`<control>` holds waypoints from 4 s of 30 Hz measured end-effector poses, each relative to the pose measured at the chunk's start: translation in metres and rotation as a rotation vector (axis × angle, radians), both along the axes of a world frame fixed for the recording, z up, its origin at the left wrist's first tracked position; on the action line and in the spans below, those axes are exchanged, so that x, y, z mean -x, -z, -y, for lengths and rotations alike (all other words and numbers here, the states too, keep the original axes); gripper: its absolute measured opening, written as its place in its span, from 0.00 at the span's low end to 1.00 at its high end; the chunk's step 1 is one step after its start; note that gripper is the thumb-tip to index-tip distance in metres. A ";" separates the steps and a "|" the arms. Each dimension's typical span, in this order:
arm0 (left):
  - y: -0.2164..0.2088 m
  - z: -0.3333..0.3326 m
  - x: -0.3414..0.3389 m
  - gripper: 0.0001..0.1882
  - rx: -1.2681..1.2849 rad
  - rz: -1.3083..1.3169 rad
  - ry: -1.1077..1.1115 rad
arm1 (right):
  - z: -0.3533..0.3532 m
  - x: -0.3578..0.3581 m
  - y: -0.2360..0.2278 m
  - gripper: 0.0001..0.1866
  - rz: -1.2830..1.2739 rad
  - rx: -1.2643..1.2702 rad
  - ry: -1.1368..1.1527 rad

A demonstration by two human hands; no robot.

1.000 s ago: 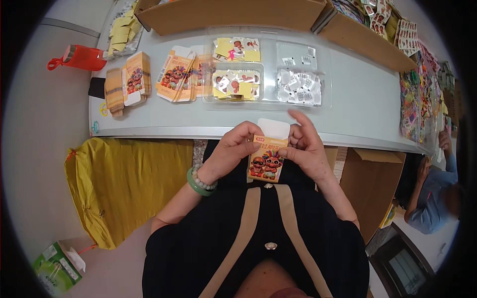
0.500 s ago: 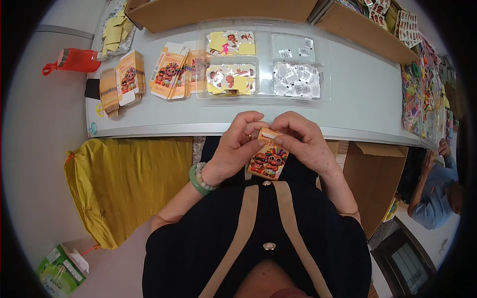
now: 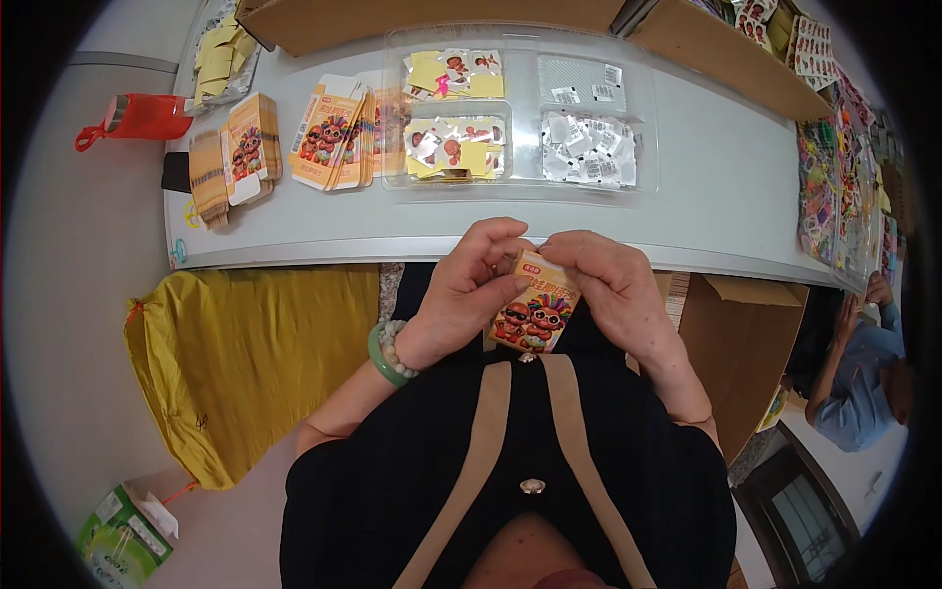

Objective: Putting small items into plastic sleeves and organizing them into a large cardboard box.

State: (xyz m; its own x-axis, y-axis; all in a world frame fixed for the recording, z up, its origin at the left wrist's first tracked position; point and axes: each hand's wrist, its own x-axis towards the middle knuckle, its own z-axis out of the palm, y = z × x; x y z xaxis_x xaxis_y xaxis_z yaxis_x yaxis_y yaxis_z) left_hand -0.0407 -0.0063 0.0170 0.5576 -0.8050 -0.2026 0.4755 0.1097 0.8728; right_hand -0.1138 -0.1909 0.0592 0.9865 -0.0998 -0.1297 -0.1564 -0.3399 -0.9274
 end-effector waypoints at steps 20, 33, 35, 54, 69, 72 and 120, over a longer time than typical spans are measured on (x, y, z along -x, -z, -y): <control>-0.015 -0.009 -0.003 0.18 -0.297 0.257 -0.036 | 0.009 0.011 0.025 0.14 0.035 -0.422 -0.078; -0.041 0.061 0.032 0.17 -0.347 0.303 0.058 | 0.033 0.079 0.046 0.11 0.259 -0.350 0.257; -0.044 0.072 0.036 0.15 -0.323 0.386 0.088 | 0.042 0.091 0.043 0.08 0.252 -0.383 0.313; -0.064 0.151 0.080 0.08 -0.561 0.777 0.043 | 0.072 0.142 0.067 0.09 0.617 -0.756 0.581; 0.042 0.329 0.053 0.25 -0.063 1.916 0.775 | 0.190 0.323 0.252 0.08 -0.239 -0.536 1.477; 0.061 0.331 0.053 0.27 -0.024 1.903 0.682 | 0.197 0.310 0.331 0.11 -0.444 -0.623 1.470; 0.059 0.313 0.046 0.33 -0.248 1.797 0.722 | 0.243 0.157 0.618 0.18 -0.581 -1.096 1.550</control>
State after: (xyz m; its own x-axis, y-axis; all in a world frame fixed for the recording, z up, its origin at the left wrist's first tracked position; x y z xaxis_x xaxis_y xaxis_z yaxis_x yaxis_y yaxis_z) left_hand -0.0863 -0.3194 -0.0424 -0.1562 -0.9877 0.0065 -0.9484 0.1518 0.2785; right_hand -0.2706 -0.4342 -0.5589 -0.0259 -0.3461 -0.9378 -0.0110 0.9382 -0.3459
